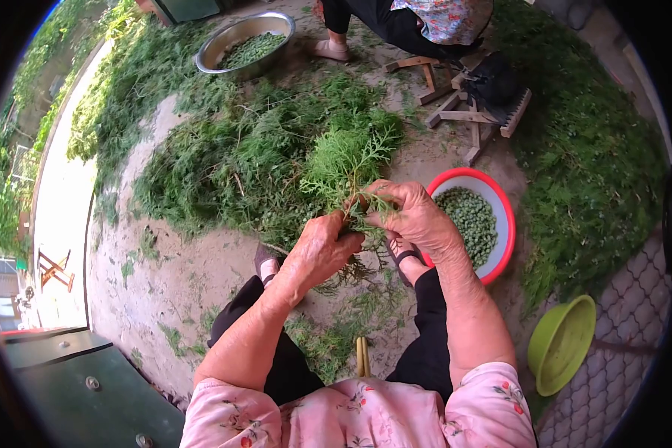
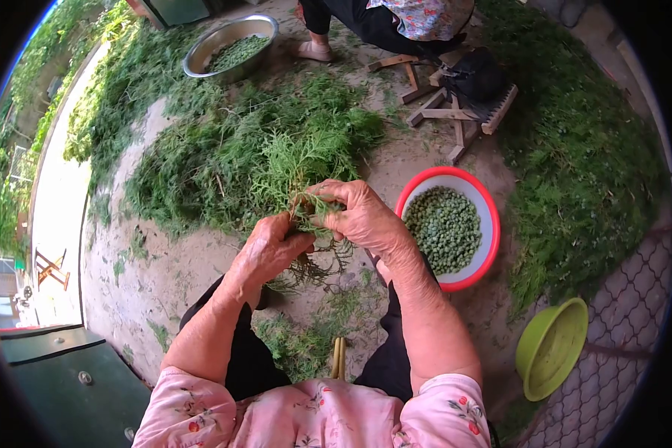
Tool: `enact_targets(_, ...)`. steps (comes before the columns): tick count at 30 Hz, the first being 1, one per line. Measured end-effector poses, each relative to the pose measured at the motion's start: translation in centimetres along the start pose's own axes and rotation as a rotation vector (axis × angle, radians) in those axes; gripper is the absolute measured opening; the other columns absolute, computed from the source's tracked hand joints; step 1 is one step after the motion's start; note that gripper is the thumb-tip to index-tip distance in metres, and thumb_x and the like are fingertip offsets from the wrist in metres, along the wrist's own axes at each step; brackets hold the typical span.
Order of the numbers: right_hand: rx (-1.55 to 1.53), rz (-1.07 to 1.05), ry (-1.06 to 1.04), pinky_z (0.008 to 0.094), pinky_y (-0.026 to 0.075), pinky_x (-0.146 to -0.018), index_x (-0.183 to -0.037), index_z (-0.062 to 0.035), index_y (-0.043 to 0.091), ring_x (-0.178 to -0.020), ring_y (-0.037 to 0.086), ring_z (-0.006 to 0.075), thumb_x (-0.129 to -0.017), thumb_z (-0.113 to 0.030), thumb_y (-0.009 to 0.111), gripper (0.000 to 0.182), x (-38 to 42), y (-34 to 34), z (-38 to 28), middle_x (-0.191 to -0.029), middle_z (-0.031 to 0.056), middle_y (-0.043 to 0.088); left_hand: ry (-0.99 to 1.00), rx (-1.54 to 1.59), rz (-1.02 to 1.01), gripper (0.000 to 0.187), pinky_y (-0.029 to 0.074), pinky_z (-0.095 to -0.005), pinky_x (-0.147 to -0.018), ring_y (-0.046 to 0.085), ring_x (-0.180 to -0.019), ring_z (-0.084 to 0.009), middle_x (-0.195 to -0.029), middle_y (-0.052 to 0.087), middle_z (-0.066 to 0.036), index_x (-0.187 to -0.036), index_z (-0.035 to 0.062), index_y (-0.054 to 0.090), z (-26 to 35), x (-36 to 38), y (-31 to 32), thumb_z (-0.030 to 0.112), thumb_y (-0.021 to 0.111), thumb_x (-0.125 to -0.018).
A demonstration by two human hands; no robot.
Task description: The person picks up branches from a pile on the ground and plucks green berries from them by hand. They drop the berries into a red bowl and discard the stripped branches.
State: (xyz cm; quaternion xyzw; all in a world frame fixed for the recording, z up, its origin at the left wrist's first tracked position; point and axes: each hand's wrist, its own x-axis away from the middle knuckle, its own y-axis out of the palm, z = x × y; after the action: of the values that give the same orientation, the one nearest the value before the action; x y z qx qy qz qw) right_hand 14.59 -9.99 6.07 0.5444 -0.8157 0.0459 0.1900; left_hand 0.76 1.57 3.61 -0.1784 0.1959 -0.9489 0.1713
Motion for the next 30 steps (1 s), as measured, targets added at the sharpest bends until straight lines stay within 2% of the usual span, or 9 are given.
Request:
enact_targets(3, 0.036, -0.036, -0.182, 0.0189, 0.043, -0.054, -0.097, -0.0041, 0.065, -0.067, 0.053, 0.0042, -0.075, 0.002, 0.064, 0.023, -0.3, 0.6, 0.5, -0.088, -0.0008, 0.061, 0.018, -0.151, -0.020, 0.026, 0.044, -0.0436, -0.057, 0.059, -0.067, -0.0405, -0.065, 0.055, -0.027, -0.077, -0.0086, 0.052, 0.9, 0.3, -0.1, 0.015, 0.061, -0.072)
enact_targets(7, 0.044, -0.004, -0.149, 0.0203, 0.044, -0.048, -0.095, 0.0001, 0.065, -0.062, 0.055, 0.0059, -0.075, 0.002, 0.063, 0.019, -0.9, 0.6, 1.7, -0.088, 0.0016, 0.061, 0.109, -0.201, -0.001, 0.024, 0.046, -0.0421, -0.056, 0.061, -0.064, -0.0372, -0.065, 0.056, -0.027, -0.079, -0.0085, 0.052, 0.7, 0.3, 0.0, 0.014, 0.059, -0.075)
enact_targets(9, 0.172, 0.088, -0.203, 0.0203, 0.044, -0.046, -0.094, 0.0010, 0.065, -0.061, 0.055, 0.0061, -0.077, 0.002, 0.061, 0.018, -0.6, 0.1, 1.0, -0.088, 0.0025, 0.061, -0.113, 0.020, -0.103, 0.016, 0.046, -0.0286, -0.052, 0.057, -0.054, -0.0139, -0.067, 0.061, -0.010, -0.084, -0.0036, 0.054, 1.8, 0.5, -0.4, 0.012, 0.056, -0.082)
enact_targets(12, 0.166, 0.320, -0.248, 0.0192, 0.041, -0.045, -0.100, -0.0023, 0.063, -0.060, 0.052, 0.0034, -0.086, -0.009, 0.055, 0.017, -0.3, -1.8, 0.2, -0.079, 0.0023, 0.062, -0.187, 0.242, -0.145, 0.015, 0.045, -0.0250, -0.050, 0.056, -0.052, -0.0117, -0.070, 0.062, -0.008, -0.088, -0.0012, 0.056, 1.7, 0.7, -0.9, 0.013, 0.054, -0.086)
enact_targets(16, -0.114, 0.253, -0.281, 0.0162, 0.040, -0.054, -0.104, -0.0019, 0.057, -0.061, 0.052, 0.0055, -0.084, -0.012, 0.059, 0.022, -0.8, -3.2, 0.1, -0.079, 0.0017, 0.060, -0.088, 0.481, -0.151, 0.023, 0.044, -0.0244, -0.055, 0.054, -0.058, -0.0102, -0.073, 0.061, -0.004, -0.094, -0.0004, 0.058, 1.6, 0.9, -0.7, 0.021, 0.058, -0.086)
enact_targets(20, -0.250, 0.103, -0.269, 0.0196, 0.041, -0.054, -0.097, -0.0026, 0.055, -0.065, 0.054, 0.0059, -0.083, -0.009, 0.058, 0.015, -0.3, -2.2, -0.2, -0.081, 0.0003, 0.056, -0.033, 0.400, -0.182, 0.029, 0.044, -0.0255, -0.063, 0.055, -0.068, -0.0108, -0.077, 0.061, -0.003, -0.094, 0.0004, 0.059, 1.8, 0.7, -1.2, 0.028, 0.058, -0.087)
enact_targets(24, -0.216, 0.267, -0.249, 0.0202, 0.040, -0.052, -0.095, -0.0051, 0.055, -0.064, 0.054, 0.0064, -0.083, -0.010, 0.057, 0.014, -0.5, -2.4, 0.3, -0.080, -0.0003, 0.055, -0.050, 0.356, -0.172, 0.034, 0.043, -0.0268, -0.073, 0.055, -0.078, -0.0123, -0.082, 0.062, -0.005, -0.094, 0.0009, 0.058, 1.8, 0.8, -1.7, 0.034, 0.052, -0.089)
enact_targets(27, -0.577, 0.461, -0.303, 0.0202, 0.038, -0.047, -0.087, -0.0058, 0.056, -0.060, 0.055, 0.0066, -0.083, -0.012, 0.061, 0.009, -0.8, -3.2, 1.0, -0.071, -0.0012, 0.056, -0.061, 0.456, -0.159, 0.035, 0.044, -0.0269, -0.074, 0.056, -0.080, -0.0130, -0.083, 0.062, -0.006, -0.094, 0.0004, 0.058, 1.7, 0.8, -1.6, 0.034, 0.050, -0.090)
enact_targets(30, -0.494, 0.280, -0.156, 0.0184, 0.035, -0.041, -0.086, -0.0045, 0.058, -0.053, 0.053, 0.0062, -0.082, -0.014, 0.064, 0.012, -0.4, -4.0, 1.7, -0.064, -0.0020, 0.055, -0.054, 0.614, -0.141, 0.033, 0.044, -0.0269, -0.074, 0.057, -0.080, -0.0143, -0.084, 0.062, -0.008, -0.094, -0.0002, 0.057, 1.6, 0.6, -1.7, 0.032, 0.050, -0.090)
